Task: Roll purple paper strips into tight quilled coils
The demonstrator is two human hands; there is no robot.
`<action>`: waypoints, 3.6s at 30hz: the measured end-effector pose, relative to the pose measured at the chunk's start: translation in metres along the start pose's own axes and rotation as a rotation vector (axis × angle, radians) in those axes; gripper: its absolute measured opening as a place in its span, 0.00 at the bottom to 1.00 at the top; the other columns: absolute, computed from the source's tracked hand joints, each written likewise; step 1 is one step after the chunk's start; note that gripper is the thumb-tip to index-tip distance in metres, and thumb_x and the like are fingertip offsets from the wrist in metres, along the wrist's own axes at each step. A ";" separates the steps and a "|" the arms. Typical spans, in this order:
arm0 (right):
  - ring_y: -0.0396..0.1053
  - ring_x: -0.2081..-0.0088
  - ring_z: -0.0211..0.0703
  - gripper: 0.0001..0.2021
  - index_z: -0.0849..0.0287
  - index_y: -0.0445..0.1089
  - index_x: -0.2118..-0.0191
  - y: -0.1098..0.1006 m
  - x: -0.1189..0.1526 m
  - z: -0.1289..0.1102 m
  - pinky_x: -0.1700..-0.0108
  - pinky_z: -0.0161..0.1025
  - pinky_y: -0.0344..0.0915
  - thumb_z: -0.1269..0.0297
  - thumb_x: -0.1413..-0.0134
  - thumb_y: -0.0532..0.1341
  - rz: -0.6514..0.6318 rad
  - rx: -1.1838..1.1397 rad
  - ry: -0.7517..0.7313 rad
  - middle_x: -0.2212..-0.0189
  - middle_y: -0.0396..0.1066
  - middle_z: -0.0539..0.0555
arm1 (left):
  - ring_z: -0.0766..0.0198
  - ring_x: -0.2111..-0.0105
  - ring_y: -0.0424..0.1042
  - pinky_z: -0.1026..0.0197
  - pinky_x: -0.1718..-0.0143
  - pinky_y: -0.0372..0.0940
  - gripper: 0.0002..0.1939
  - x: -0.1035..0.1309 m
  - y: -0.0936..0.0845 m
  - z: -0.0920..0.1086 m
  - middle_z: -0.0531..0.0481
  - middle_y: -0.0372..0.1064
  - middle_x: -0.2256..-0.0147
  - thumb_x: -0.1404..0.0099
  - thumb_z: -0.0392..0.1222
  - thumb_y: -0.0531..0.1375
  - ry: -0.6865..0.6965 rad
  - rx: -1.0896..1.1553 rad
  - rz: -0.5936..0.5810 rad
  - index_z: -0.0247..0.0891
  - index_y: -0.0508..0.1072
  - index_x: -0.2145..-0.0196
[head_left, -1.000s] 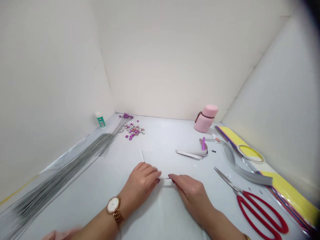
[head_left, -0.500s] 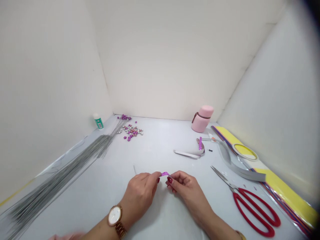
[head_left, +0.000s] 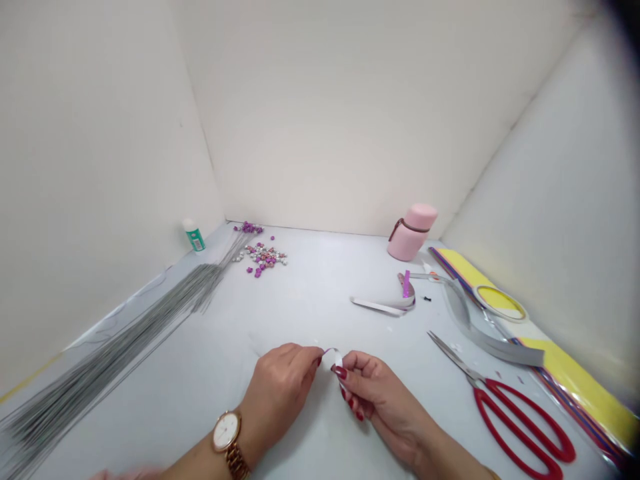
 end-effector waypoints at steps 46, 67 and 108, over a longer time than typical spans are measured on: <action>0.53 0.79 0.31 0.11 0.55 0.60 0.61 -0.026 -0.002 -0.018 0.77 0.28 0.51 0.69 0.52 0.59 0.369 -0.017 -0.404 0.80 0.60 0.43 | 0.63 0.71 0.71 0.62 0.69 0.65 0.10 0.003 -0.008 -0.029 0.49 0.73 0.70 0.39 0.31 0.50 -0.176 -0.089 0.017 0.38 0.68 0.63; 0.63 0.71 0.41 0.12 0.58 0.67 0.55 -0.014 0.010 -0.021 0.70 0.37 0.62 0.67 0.46 0.54 0.348 1.277 -1.018 0.70 0.65 0.55 | 0.63 0.76 0.67 0.60 0.74 0.64 0.09 0.002 -0.013 -0.012 0.51 0.71 0.76 0.40 0.29 0.51 0.089 -0.181 0.070 0.36 0.68 0.64; 0.56 0.88 0.27 0.14 0.58 0.60 0.60 0.013 0.008 0.001 0.84 0.27 0.52 0.59 0.51 0.59 -0.110 0.283 -0.124 0.78 0.70 0.48 | 0.68 0.80 0.63 0.65 0.74 0.58 0.13 0.000 0.005 0.003 0.54 0.64 0.80 0.43 0.47 0.56 -0.921 1.294 -0.075 0.35 0.66 0.77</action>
Point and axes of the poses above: each hand's wrist, its own x-axis away from the middle knuckle, its own y-axis out of the palm, z = x × y, the point moved 2 cm from there along -x, towards the middle knuckle
